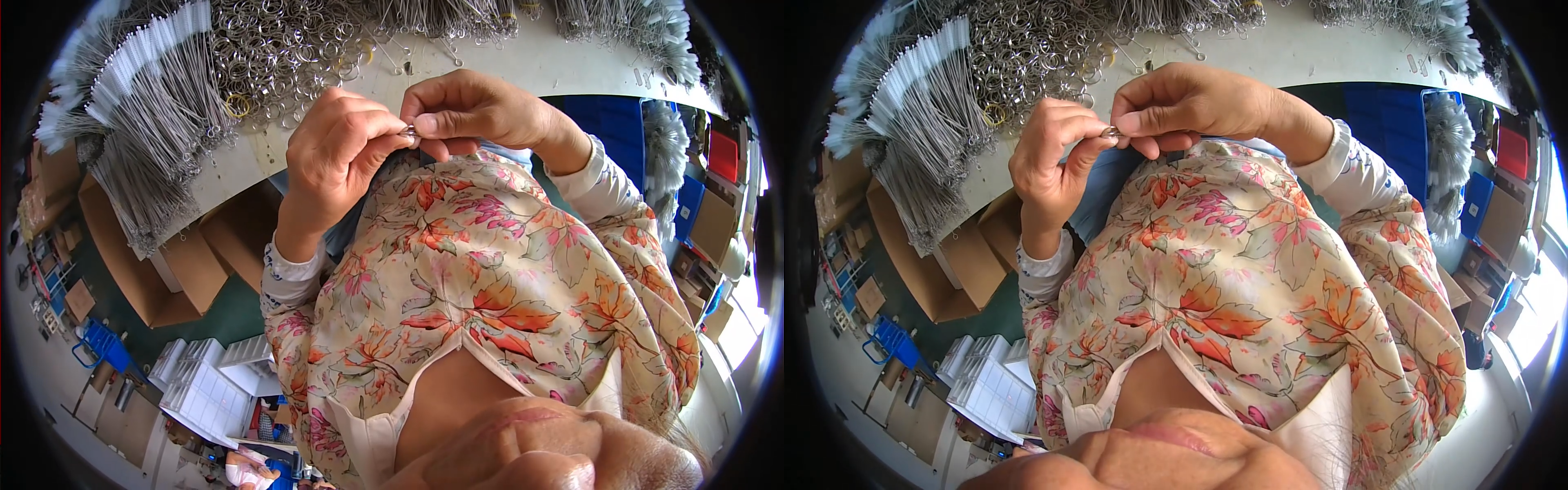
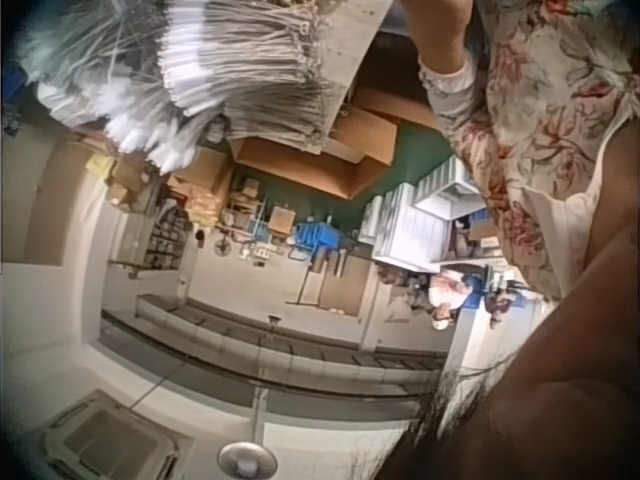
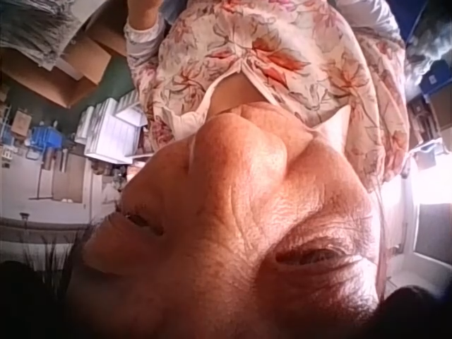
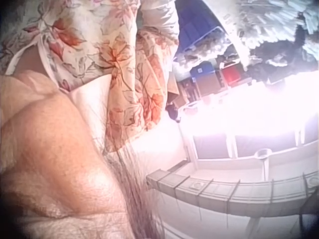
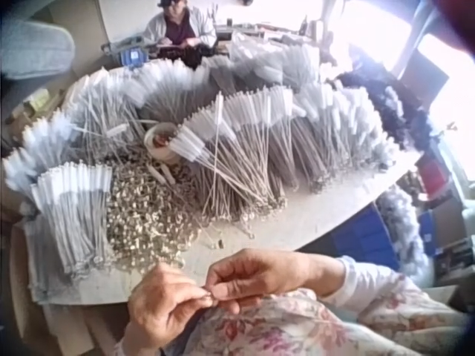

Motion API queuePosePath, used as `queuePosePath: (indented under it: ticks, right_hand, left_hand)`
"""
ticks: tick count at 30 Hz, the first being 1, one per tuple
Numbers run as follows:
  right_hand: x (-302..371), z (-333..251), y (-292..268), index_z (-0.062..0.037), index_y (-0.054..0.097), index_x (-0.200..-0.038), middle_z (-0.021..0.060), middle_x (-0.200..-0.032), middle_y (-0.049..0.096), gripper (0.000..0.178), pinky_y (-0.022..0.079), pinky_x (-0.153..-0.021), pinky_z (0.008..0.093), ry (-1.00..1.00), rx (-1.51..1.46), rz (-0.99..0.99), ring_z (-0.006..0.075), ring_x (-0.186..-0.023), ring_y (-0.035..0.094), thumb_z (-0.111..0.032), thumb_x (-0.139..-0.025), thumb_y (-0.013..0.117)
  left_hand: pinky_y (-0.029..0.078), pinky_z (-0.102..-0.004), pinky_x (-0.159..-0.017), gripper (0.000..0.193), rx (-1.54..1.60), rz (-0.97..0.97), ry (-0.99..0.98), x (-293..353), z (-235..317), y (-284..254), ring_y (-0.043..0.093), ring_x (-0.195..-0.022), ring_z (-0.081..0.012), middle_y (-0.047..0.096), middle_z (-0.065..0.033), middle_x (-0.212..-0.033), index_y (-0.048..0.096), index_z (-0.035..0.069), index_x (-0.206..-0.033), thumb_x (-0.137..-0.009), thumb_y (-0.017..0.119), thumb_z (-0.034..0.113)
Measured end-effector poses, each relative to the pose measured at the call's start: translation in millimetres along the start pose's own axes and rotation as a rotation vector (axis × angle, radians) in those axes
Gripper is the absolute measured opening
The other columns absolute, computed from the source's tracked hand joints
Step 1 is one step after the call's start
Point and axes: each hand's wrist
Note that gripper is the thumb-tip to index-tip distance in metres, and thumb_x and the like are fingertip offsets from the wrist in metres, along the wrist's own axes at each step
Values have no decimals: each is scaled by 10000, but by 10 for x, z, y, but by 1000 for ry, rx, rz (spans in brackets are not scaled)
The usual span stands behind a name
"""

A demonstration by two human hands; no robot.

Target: Assembling small white brushes by attaching metal rings to the stems.

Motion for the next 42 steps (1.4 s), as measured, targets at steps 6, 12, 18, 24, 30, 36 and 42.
queuePosePath:
  ticks: [6, 12, 18, 24, 30, 36, 42]
  right_hand:
    - [27, 38, -40, -39, 595, -920, -32, -692, 542, 227, 308, -472, 164, 8, 37, -3, 6, -534, 399, -253, -936, 523]
    - [116, 11, 0, -36, 619, -924, -27, -677, 559, 228, 341, -490, 164, 208, 24, -186, 21, -552, 450, -254, -917, 551]
    - [293, 148, -330, -46, 633, -903, 37, -684, 620, 158, 429, -512, 262, -85, 829, 126, 138, -563, 572, -187, -834, 613]
    - [201, 516, -591, -93, 647, -852, 60, -672, 642, 80, 489, -591, 313, 67, 1218, 599, 206, -621, 638, -140, -830, 586]
    - [31, 268, -245, -27, 632, -894, 23, -682, 616, 116, 459, -569, 242, -341, 645, 622, 98, -603, 571, -112, -881, 553]
    - [-255, -68, 183, -30, 629, -936, -25, -729, 583, 171, 363, -496, 187, -459, 174, 434, 29, -564, 445, -193, -892, 602]
    - [-327, -28, 302, -19, 646, -906, 37, -795, 622, 126, 437, -558, 228, -543, 329, 511, 110, -630, 544, -126, -839, 649]
  left_hand:
    - [455, -304, -591, 183, 72, 7, -73, 60, 70, 66, 559, -689, -203, 600, -43, -766, 623, 57, -858, -716, 731, 100]
    - [467, -324, -622, 298, 61, -43, 251, 187, 134, 128, 565, -703, -211, 588, -47, -792, 616, 41, -908, -662, 762, 125]
    - [413, -374, -774, 256, -509, -170, 47, 224, -358, -12, 522, -865, -213, 590, -6, -890, 665, 117, -865, -633, 756, 172]
    - [365, -362, -795, 167, -640, -265, -101, 320, -670, -122, 501, -858, -199, 576, 18, -879, 653, 134, -778, -637, 739, 111]
    - [436, -314, -709, 107, -277, 175, -268, 271, -501, -64, 537, -762, -152, 591, -33, -859, 599, 43, -877, -810, 652, 106]
    - [474, -217, -655, 114, 522, 560, -518, 44, -105, 111, 565, -687, -102, 596, -64, -796, 545, -24, -914, -900, 567, 88]
    - [449, -185, -696, 178, 490, 583, -474, 45, -103, 200, 546, -739, -58, 597, -37, -833, 541, -39, -1047, -882, 566, 22]
Point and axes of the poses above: each hand's wrist, its own x-axis away from the middle knuckle, its own y-axis out of the palm, z = x × y
